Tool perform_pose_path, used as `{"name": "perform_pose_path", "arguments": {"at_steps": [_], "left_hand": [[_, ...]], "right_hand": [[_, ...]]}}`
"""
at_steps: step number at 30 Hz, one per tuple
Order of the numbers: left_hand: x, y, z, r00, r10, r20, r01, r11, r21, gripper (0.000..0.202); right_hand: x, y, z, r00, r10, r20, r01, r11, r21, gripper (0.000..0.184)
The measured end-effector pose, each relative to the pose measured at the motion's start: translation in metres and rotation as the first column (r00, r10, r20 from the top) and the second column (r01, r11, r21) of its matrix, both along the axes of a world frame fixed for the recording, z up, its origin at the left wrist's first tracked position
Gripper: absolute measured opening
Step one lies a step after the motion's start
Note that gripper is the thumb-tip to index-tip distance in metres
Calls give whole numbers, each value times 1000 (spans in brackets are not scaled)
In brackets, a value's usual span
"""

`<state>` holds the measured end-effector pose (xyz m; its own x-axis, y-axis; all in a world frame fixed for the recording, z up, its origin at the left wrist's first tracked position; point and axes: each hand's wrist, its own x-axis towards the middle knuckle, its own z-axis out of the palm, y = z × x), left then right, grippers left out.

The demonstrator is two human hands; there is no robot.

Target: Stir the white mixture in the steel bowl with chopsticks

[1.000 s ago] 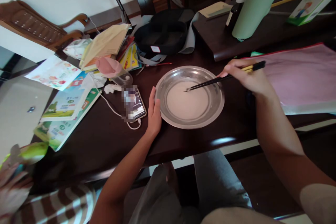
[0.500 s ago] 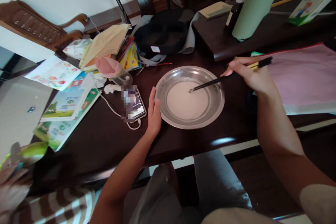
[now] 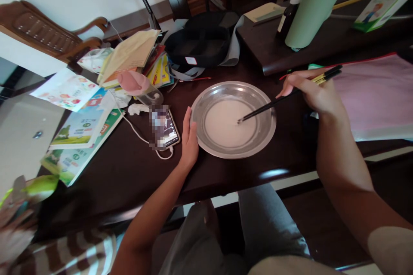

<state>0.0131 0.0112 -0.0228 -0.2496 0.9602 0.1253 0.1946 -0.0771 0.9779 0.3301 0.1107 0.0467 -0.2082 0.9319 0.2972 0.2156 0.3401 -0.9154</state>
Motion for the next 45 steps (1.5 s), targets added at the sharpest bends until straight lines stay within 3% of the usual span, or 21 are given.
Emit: {"name": "perform_pose_path", "arguments": {"at_steps": [5,7,10,12,14,18,21,23,25,31,33,36,38,43,45], "left_hand": [[0,0,1,1000,-3,-3,3,1000,4,61],[0,0,1,1000,-1,-5,1,1000,3,61],[0,0,2,1000,3,-7,-3,1000,3,63],[-1,-1,2,1000,2,-6,-2,1000,6,63],[-1,-1,2,1000,3,-3,-3,1000,6,62],[0,-1,3,1000,6,-9,-6,1000,-4,61],[0,-1,3,1000,1,-4,-1,1000,-6,62],[0,-1,3,1000,-4,-2,4,1000,-5,63],[0,-1,2,1000,-6,-5,6,1000,-6,63],[0,0,1,1000,0,12,0,1000,-9,60],[0,0,1,1000,-4,24,4,1000,-3,60],[0,0,1,1000,-5,16,5,1000,4,59],[0,-1,1,1000,-1,1,1,1000,4,60],[1,-1,2,1000,0,2,0,1000,-1,61],[1,-1,3,1000,-4,4,4,1000,-4,61]], "right_hand": [[-12,-6,2,954,263,144,-252,964,-90,31],[-16,-6,1,956,237,171,-229,971,-65,29],[-11,-2,0,990,33,138,-34,999,1,29],[-5,0,0,997,-39,72,38,999,17,32],[-3,0,0,999,16,46,-16,1000,3,34],[-13,-4,0,965,210,159,-204,977,-58,28],[-15,-3,-1,976,132,173,-131,991,-17,27],[-11,-1,0,991,20,131,-23,1000,18,29],[-6,0,1,997,-11,72,10,1000,21,32],[-15,-6,2,956,249,159,-236,967,-93,30],[-18,-6,1,962,211,174,-202,977,-71,29],[-12,-3,2,990,14,141,-12,1000,-15,31],[-6,-2,3,994,-46,94,46,999,2,34],[-10,-5,3,961,218,173,-205,975,-88,32],[-15,-6,1,950,247,192,-235,968,-84,30]]}}
